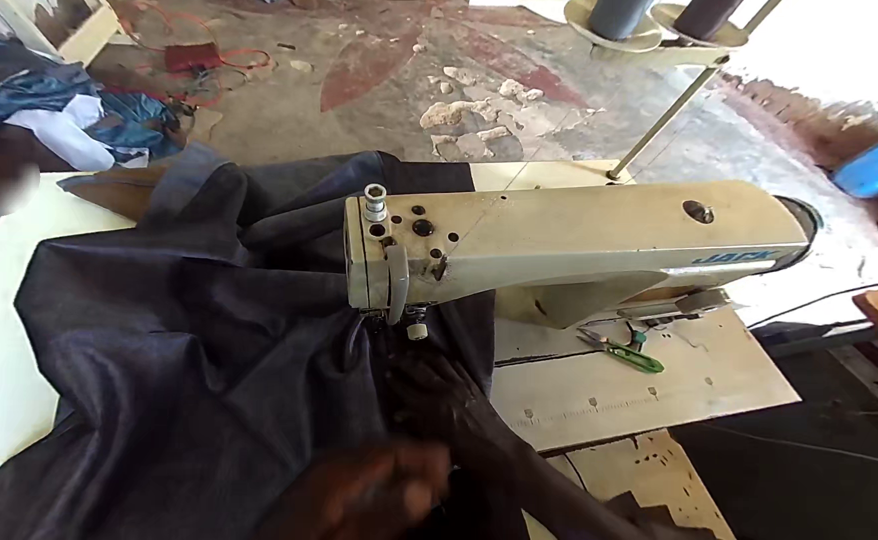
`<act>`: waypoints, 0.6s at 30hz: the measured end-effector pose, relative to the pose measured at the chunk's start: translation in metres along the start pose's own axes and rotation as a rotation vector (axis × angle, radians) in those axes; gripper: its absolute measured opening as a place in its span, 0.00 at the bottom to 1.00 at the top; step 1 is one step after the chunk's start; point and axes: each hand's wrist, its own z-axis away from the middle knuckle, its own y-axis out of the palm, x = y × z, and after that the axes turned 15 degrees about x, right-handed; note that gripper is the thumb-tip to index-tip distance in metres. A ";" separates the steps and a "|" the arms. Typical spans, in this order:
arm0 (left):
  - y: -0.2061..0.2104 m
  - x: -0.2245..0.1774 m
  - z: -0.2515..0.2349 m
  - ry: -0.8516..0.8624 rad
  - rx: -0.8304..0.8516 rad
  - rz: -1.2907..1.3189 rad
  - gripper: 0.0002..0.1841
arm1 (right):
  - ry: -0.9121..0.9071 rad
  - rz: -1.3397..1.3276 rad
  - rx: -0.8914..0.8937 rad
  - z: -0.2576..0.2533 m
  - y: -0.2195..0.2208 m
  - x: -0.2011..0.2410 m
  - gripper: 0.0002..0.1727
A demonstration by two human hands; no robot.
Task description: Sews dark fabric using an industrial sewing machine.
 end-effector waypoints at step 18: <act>-0.025 0.131 -0.024 -0.142 -0.296 -0.970 0.23 | -0.021 -0.107 -0.104 0.005 0.011 -0.006 0.21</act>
